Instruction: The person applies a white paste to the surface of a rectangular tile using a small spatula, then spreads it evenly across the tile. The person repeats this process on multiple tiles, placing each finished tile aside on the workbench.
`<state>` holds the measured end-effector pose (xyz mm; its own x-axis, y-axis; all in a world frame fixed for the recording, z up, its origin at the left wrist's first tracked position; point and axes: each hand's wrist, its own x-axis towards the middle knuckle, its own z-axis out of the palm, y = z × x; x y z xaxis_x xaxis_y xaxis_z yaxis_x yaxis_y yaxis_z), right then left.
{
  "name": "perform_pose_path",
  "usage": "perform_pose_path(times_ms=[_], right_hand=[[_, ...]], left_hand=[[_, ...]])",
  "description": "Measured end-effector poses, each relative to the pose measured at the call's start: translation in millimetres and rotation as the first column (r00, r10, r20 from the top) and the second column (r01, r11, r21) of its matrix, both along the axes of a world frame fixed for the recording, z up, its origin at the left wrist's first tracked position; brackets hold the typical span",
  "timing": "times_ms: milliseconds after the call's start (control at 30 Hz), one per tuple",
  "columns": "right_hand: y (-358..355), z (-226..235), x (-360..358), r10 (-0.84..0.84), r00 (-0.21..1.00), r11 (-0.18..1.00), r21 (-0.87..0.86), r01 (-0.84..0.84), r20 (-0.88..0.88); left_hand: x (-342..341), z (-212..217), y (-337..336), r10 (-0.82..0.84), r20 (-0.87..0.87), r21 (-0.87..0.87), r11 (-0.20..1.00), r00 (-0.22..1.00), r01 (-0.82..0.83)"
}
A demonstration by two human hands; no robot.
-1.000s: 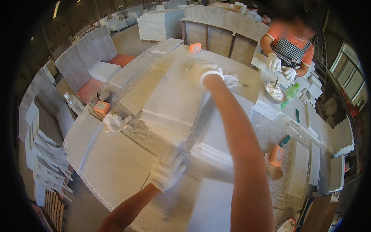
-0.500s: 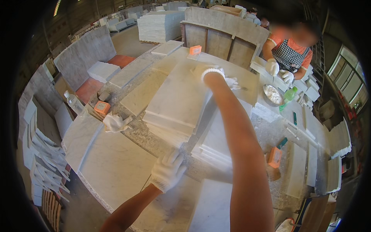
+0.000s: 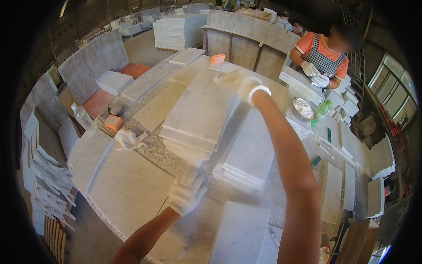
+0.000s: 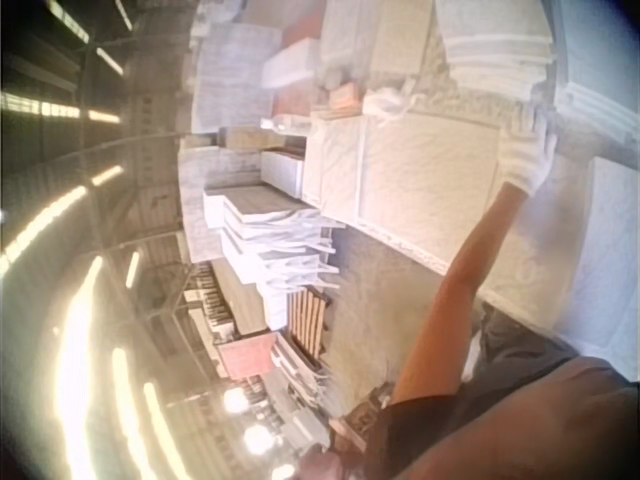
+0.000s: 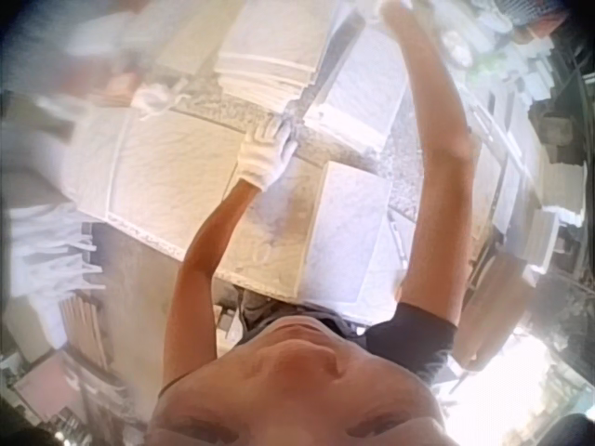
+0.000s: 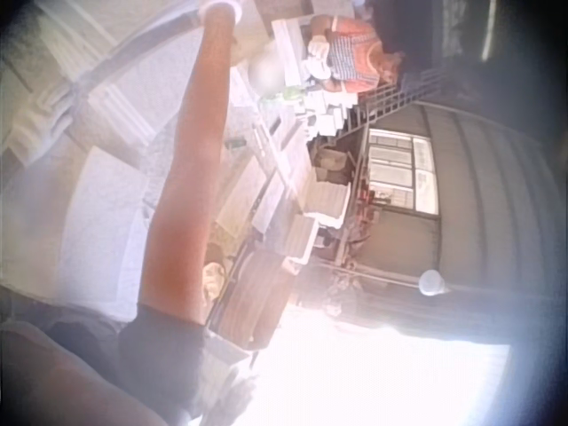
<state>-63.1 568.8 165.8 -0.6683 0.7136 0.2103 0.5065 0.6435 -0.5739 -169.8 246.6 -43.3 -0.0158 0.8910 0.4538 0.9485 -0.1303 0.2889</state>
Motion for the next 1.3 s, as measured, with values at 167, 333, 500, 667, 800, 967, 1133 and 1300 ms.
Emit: perform_pose_path(times_ms=[167, 333, 500, 667, 800, 967, 1133, 1300], right_hand=[[-13, -18, -18, -0.279, 0.771, 0.954, 0.259, 0.153, 0.572], [-8, -15, -31, -0.25, 0.898, 0.965, 0.166, 0.202, 0.361], [13, -31, -42, -0.276, 0.853, 0.957, 0.203, 0.205, 0.444], [-25, -17, 37, 0.136, 0.813, 0.988, -0.019, -0.152, 0.566], [-143, -12, 134, 0.367, 0.856, 0.93, -0.143, -0.338, 0.364], [-334, -43, 261, 0.07, 0.946, 0.913, -0.403, 0.067, 0.317], [-513, -117, 333, -0.717, 0.697, 0.577, -0.563, 0.592, -0.002], [-600, -176, 337, -0.881, 0.46, 0.426, -0.612, 0.667, -0.111]], left_hand=[[-1, 0, 2, -0.01, 0.048, -0.034, 0.999, 0.999, 0.012], [-1, 2, 3, 0.0, 0.007, -0.044, 0.999, 1.0, 0.0], [2, 3, 4, 0.008, 0.003, 0.014, 1.0, 1.0, -0.008], [2, 2, -1, 0.007, -0.031, -0.018, 1.0, 1.0, -0.008], [0, -7, -6, 0.018, -0.055, 0.055, 0.998, 0.998, -0.015], [-1, -29, -3, 0.05, -0.112, 0.119, 0.992, 0.992, -0.037], [-3, -40, 0, 0.041, -0.073, 0.037, 0.999, 0.997, -0.038], [-6, -36, -9, -0.029, -0.051, 0.143, 0.989, 0.998, 0.036]])
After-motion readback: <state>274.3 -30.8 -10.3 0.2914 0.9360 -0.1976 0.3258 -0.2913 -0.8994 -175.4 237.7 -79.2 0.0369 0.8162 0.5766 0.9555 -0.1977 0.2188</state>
